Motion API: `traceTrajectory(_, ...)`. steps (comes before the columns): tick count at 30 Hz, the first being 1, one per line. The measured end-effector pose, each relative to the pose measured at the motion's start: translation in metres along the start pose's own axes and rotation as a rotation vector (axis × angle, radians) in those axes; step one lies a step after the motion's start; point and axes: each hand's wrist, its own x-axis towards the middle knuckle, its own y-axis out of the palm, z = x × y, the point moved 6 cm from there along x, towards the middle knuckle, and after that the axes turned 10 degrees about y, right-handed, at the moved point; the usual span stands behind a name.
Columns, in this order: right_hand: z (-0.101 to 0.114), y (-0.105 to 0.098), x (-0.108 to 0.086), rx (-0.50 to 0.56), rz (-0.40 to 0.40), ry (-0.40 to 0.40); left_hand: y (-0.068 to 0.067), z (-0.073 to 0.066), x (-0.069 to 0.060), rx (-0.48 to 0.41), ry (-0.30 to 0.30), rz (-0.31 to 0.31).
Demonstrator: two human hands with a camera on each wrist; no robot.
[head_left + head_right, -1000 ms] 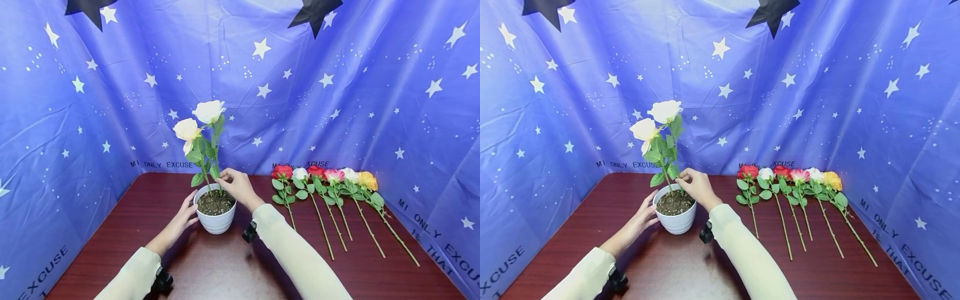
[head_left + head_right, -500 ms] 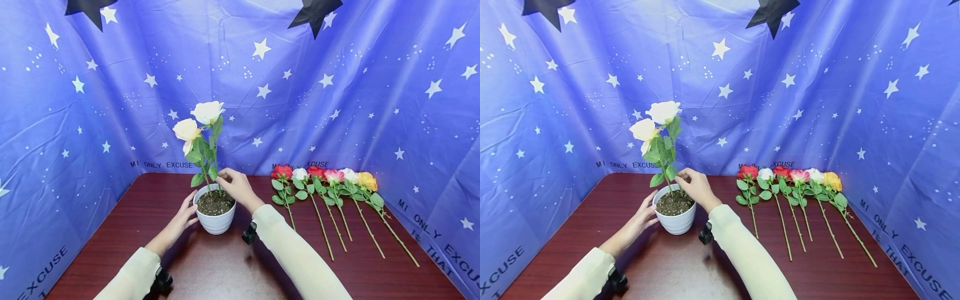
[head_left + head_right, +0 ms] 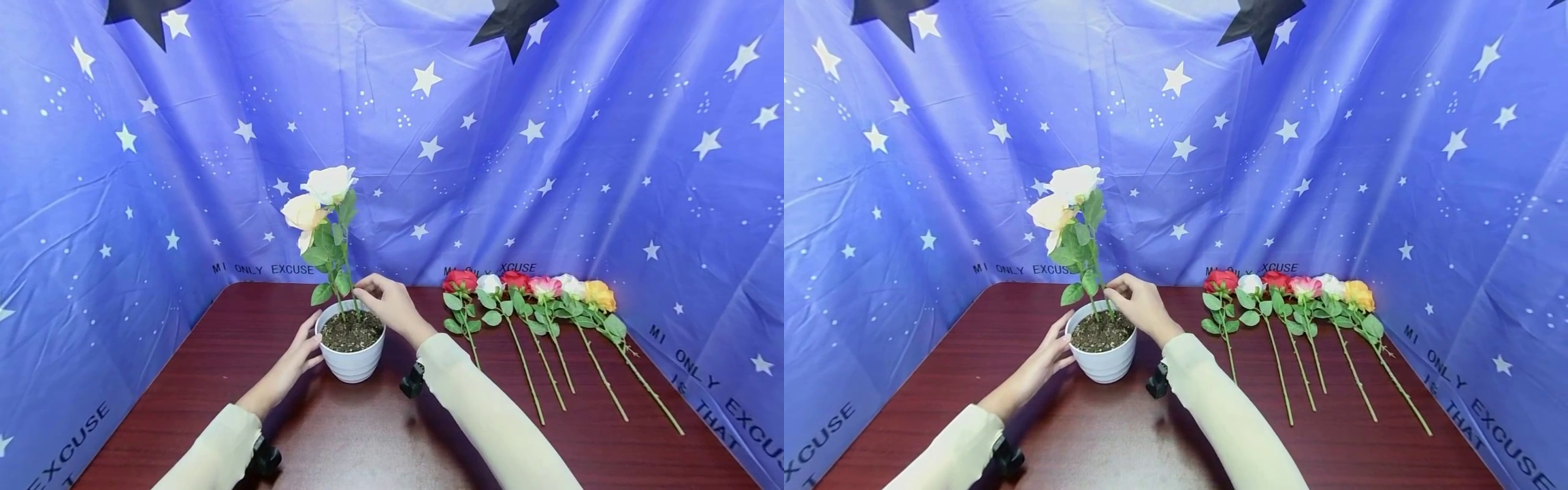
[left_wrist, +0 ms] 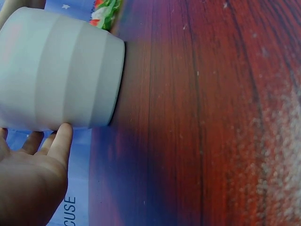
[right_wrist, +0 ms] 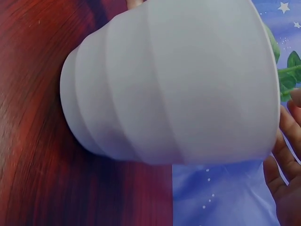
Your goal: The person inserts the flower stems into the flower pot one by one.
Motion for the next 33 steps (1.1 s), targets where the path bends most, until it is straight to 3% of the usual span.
traceTrajectory(12, -0.014, -0.023, -0.01, -0.049, 0.017, -0.065, 0.0, -0.002, -0.002, 0.009, 0.006, 0.002)
traceTrajectory(22, -0.036, -0.047, -0.019, -0.048, 0.051, -0.025, 0.0, -0.001, -0.001, 0.005, 0.012, 0.01)
traceTrajectory(33, -0.072, -0.085, -0.033, -0.123, 0.035, 0.021, 0.0, 0.0, 0.0, 0.004, 0.009, 0.008)
